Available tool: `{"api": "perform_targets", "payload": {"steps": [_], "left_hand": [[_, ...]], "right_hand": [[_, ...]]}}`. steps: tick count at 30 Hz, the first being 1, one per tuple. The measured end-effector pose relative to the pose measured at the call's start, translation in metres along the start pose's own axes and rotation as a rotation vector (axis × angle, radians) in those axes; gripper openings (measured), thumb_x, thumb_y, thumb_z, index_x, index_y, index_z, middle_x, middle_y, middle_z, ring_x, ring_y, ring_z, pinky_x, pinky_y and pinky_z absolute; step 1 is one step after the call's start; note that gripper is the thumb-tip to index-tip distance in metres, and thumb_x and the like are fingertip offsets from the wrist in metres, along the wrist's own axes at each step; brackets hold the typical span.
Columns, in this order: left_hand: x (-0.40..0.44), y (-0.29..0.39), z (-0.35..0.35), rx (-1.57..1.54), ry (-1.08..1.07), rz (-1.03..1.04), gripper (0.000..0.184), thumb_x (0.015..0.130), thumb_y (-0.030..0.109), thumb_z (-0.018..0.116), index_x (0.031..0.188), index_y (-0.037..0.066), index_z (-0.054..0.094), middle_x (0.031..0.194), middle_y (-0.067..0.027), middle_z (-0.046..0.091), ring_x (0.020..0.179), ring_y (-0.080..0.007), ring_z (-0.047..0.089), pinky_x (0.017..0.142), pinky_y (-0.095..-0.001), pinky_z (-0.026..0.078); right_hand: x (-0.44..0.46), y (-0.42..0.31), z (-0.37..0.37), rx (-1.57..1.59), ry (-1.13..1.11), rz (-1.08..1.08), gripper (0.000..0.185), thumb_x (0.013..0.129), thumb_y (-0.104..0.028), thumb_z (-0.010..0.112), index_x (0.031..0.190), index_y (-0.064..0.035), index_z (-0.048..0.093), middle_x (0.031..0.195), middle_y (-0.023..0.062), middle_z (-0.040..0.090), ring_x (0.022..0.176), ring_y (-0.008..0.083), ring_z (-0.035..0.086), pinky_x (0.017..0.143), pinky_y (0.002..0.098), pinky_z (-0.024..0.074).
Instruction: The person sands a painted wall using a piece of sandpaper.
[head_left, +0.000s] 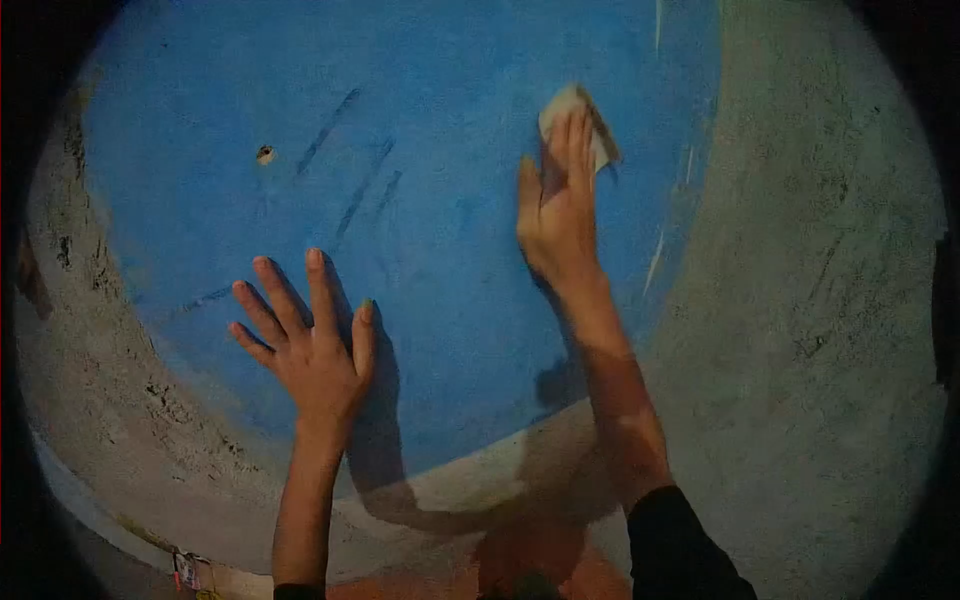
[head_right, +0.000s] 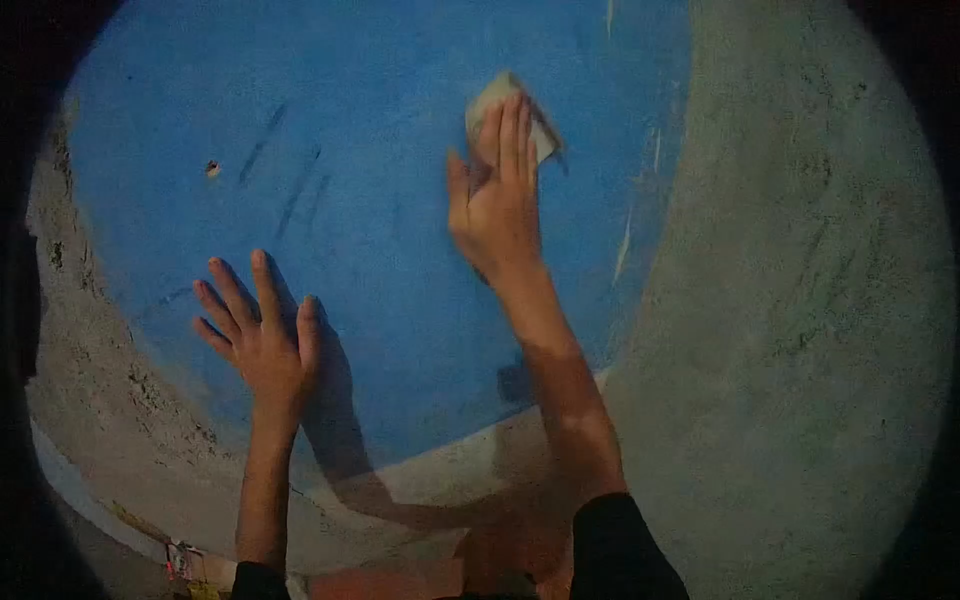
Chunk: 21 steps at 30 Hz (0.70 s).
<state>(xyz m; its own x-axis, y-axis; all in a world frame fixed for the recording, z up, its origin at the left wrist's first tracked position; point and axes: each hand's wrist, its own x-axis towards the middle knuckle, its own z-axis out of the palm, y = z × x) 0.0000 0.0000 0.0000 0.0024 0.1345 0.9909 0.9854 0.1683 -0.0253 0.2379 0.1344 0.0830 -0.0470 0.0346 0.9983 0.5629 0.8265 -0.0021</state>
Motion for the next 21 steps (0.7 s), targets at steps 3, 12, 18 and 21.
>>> {"api": "perform_targets", "payload": {"steps": [3,12,18,21], "left_hand": [[0.016,-0.007,-0.02,-0.047,-0.085,0.06,0.063,0.096,0.049,0.052,0.153,0.025,0.038,0.164,-0.0157,0.012,0.151,-0.0408,0.004,0.113,-0.0671,0.001],[0.039,-0.006,0.001,0.05,0.064,0.088,0.058,0.096,0.051,0.051,0.148,0.028,0.046,0.163,-0.0153,0.021,0.151,-0.0372,0.011,0.117,-0.0601,-0.002],[0.037,-0.006,-0.003,0.044,0.05,0.084,0.056,0.096,0.049,0.051,0.147,0.026,0.048,0.162,-0.0159,0.024,0.151,-0.0363,0.013,0.118,-0.0563,-0.003],[0.037,-0.006,0.0,0.052,0.08,0.092,0.056,0.096,0.049,0.051,0.147,0.026,0.049,0.161,-0.0157,0.025,0.151,-0.0363,0.013,0.118,-0.056,-0.002]], "right_hand": [[-0.025,-0.009,0.002,-0.18,-0.059,0.096,0.071,0.102,-0.035,0.046,0.155,0.0015,0.016,0.159,0.0292,0.015,0.148,0.0448,0.012,0.119,0.0569,0.013],[-0.015,0.004,-0.01,-0.189,-0.085,0.039,0.066,0.103,-0.03,0.045,0.156,-0.0037,0.017,0.161,0.0255,0.015,0.148,0.044,0.013,0.12,0.0563,0.0126],[-0.194,-0.018,0.014,-0.093,-0.12,0.188,0.06,0.104,-0.033,0.039,0.155,-0.0033,0.024,0.16,0.0237,0.02,0.149,0.0432,0.014,0.119,0.057,0.0113],[-0.154,0.004,0.001,-0.148,-0.123,0.121,0.061,0.104,-0.033,0.039,0.154,-0.001,0.024,0.16,0.0254,0.019,0.148,0.0446,0.015,0.119,0.0575,0.0111]]}}
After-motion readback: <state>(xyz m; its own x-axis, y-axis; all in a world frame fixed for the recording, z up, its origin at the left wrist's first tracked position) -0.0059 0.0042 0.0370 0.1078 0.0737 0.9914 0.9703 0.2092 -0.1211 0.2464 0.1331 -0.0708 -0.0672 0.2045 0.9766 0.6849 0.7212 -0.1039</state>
